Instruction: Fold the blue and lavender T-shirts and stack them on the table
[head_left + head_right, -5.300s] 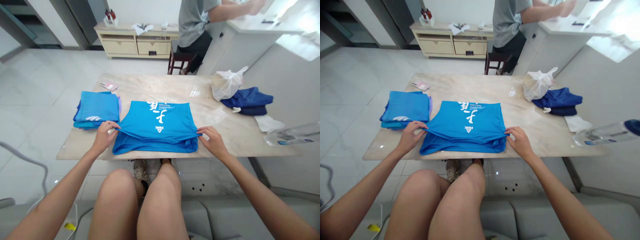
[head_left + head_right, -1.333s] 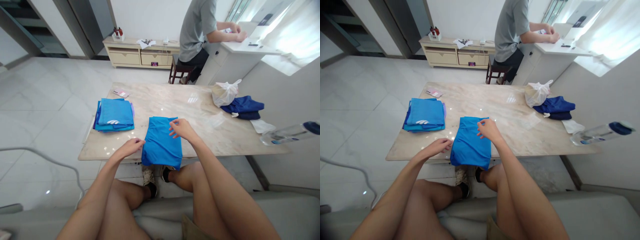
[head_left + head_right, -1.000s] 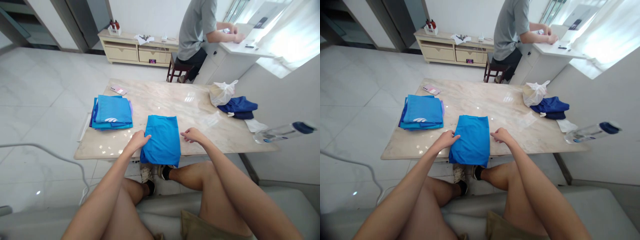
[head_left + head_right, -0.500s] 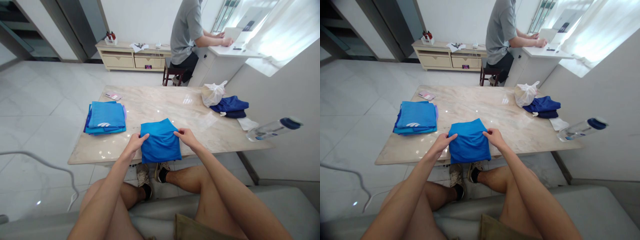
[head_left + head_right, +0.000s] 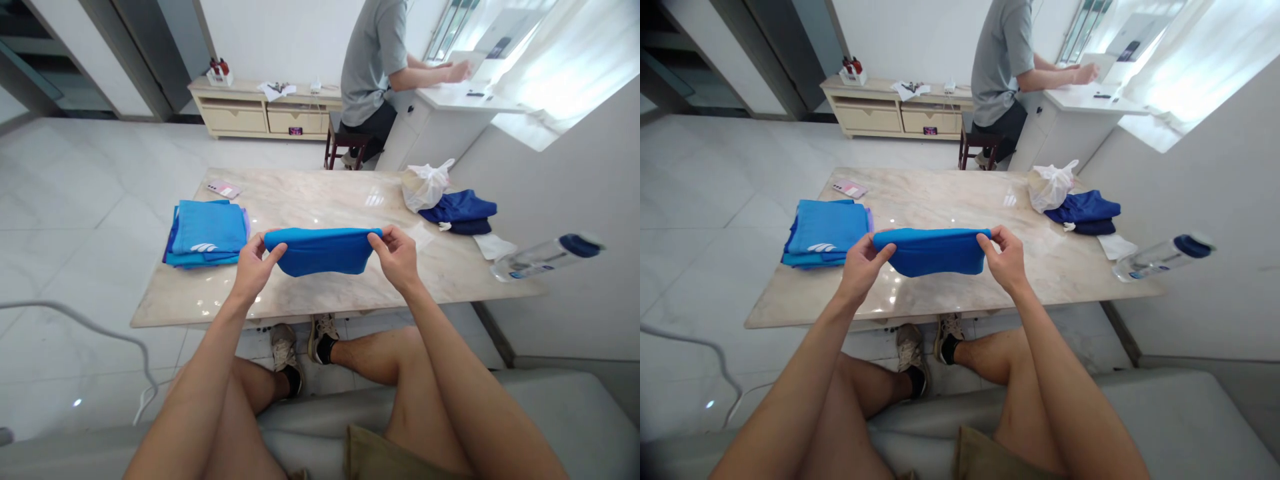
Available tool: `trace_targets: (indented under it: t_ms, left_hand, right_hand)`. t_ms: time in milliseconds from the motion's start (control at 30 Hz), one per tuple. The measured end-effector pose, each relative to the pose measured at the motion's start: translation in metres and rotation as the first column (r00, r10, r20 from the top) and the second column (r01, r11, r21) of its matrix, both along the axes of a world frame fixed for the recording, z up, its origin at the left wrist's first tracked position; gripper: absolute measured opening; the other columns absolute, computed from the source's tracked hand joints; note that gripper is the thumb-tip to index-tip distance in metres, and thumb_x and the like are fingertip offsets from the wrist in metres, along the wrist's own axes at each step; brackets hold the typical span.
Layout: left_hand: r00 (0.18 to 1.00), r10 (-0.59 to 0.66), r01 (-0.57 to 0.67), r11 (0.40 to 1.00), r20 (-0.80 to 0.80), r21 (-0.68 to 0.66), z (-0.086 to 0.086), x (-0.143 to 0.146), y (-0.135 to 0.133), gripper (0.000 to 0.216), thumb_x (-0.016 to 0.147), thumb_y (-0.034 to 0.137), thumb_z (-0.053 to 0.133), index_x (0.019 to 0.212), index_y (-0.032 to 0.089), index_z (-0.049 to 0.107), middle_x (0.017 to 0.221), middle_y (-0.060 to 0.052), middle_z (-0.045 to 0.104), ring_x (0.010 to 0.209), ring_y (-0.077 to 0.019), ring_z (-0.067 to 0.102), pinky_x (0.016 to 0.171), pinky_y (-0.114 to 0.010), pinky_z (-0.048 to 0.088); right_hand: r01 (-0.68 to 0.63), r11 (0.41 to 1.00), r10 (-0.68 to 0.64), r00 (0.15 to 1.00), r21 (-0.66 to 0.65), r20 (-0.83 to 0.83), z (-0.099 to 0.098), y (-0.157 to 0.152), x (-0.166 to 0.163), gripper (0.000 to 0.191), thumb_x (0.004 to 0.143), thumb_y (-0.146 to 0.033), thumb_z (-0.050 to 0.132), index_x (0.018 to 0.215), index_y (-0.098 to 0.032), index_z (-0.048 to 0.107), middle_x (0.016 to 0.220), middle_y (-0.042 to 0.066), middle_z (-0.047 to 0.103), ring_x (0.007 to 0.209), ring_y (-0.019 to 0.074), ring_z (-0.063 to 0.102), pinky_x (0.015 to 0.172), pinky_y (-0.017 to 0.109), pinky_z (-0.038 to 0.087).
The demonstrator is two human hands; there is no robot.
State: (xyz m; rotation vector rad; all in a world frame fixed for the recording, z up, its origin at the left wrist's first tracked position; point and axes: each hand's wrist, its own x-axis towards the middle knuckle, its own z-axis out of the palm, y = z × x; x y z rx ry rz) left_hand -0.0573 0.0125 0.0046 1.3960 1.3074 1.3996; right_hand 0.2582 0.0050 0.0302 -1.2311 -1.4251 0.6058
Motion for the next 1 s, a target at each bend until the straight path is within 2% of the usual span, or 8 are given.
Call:
trace_targets:
  t_ms: [100, 267, 367, 433, 567, 700, 867, 1000]
  left_hand:
    - [0.995, -0.055, 0.063, 0.994, 0.085, -0.089, 0.0, 0.001, -0.006, 0.054, 0.078, 0.064, 0.091, 0.08, 0.022, 0.057, 0.075, 0.002, 0.059, 0.075, -0.0153, 0.06, 0.068, -0.025, 0.05]
    - [0.99, -0.066, 0.103, 0.946, 0.128, -0.306, -0.029, 0.011, 0.001, 0.06, 0.074, 0.072, 0.089, 0.092, 0.02, 0.065, 0.09, -0.005, 0.074, 0.084, -0.0194, 0.067, 0.076, -0.029, 0.054]
    - [0.996, -0.015, -0.032, 0.872, -0.093, -0.489, -0.059, 0.016, 0.015, 0.059, 0.074, 0.062, 0.091, 0.103, 0.018, 0.065, 0.097, -0.01, 0.078, 0.093, -0.0248, 0.073, 0.084, -0.033, 0.056]
    - [0.95, -0.031, -0.151, 0.825, -0.31, -0.545, -0.076, 0.018, 0.022, 0.052, 0.074, 0.054, 0.092, 0.102, 0.02, 0.065, 0.097, -0.011, 0.079, 0.1, -0.0298, 0.076, 0.087, -0.036, 0.055]
    - [0.848, -0.165, -0.152, 0.835, -0.504, -0.529, -0.095, 0.02, 0.026, 0.044, 0.073, 0.062, 0.088, 0.082, 0.025, 0.066, 0.091, -0.013, 0.081, 0.112, -0.04, 0.076, 0.089, -0.039, 0.053]
    - [0.76, -0.302, -0.095, 0.824, -0.575, -0.559, -0.088, 0.025, 0.016, 0.047, 0.07, 0.068, 0.088, 0.073, 0.025, 0.068, 0.09, -0.016, 0.083, 0.11, -0.0445, 0.077, 0.088, -0.041, 0.053]
    - [0.691, -0.368, 0.036, 0.877, -0.622, -0.479, -0.067, 0.045, -0.008, 0.028, 0.087, 0.049, 0.079, 0.089, 0.021, 0.076, 0.111, -0.019, 0.084, 0.112, -0.0415, 0.078, 0.095, -0.043, 0.056]
    - [0.813, -0.284, 0.098, 0.928, -0.508, -0.361, -0.042, 0.062, -0.03, 0.028, 0.093, 0.039, 0.072, 0.115, 0.021, 0.078, 0.129, -0.016, 0.082, 0.123, -0.0373, 0.075, 0.107, -0.044, 0.056]
  right_hand:
    - [0.036, 0.991, -0.047, 0.995, -0.126, -0.089, -0.005, 0.0, -0.001, 0.051, 0.088, -0.071, 0.08, 0.084, -0.023, 0.062, 0.07, 0.0, 0.066, 0.065, 0.0163, 0.061, 0.06, 0.028, 0.048]
    - [0.112, 0.955, -0.1, 0.993, -0.274, 0.057, -0.025, 0.01, 0.004, 0.041, 0.092, -0.06, 0.079, 0.088, -0.021, 0.066, 0.073, 0.003, 0.073, 0.068, 0.0183, 0.065, 0.061, 0.027, 0.047]
    - [0.192, 0.888, -0.065, 0.952, -0.417, 0.3, -0.045, 0.017, 0.014, 0.016, 0.093, -0.032, 0.077, 0.097, -0.018, 0.071, 0.087, 0.006, 0.079, 0.08, 0.0195, 0.07, 0.074, 0.028, 0.052]
    - [0.235, 0.843, 0.014, 0.89, -0.484, 0.456, -0.056, 0.018, 0.02, 0.008, 0.09, -0.019, 0.074, 0.098, -0.017, 0.073, 0.097, 0.008, 0.081, 0.088, 0.0197, 0.072, 0.083, 0.028, 0.053]
    - [0.245, 0.808, 0.164, 0.781, -0.536, 0.603, -0.062, 0.014, 0.023, 0.007, 0.093, -0.017, 0.07, 0.094, -0.018, 0.077, 0.102, 0.009, 0.082, 0.098, 0.0221, 0.073, 0.087, 0.028, 0.051]
    - [0.261, 0.837, 0.155, 0.729, -0.481, 0.667, -0.046, 0.014, 0.01, 0.016, 0.099, -0.025, 0.065, 0.1, -0.019, 0.08, 0.106, 0.01, 0.082, 0.099, 0.0237, 0.073, 0.083, 0.028, 0.049]
    - [0.254, 0.857, 0.091, 0.782, -0.448, 0.617, -0.019, 0.011, -0.01, 0.02, 0.104, -0.028, 0.059, 0.102, -0.019, 0.077, 0.109, 0.012, 0.081, 0.1, 0.0251, 0.072, 0.081, 0.03, 0.046]
    - [0.229, 0.898, 0.032, 0.817, -0.375, 0.576, -0.007, -0.002, -0.022, 0.02, 0.107, -0.03, 0.055, 0.101, -0.02, 0.073, 0.111, 0.012, 0.08, 0.104, 0.0275, 0.071, 0.083, 0.033, 0.045]
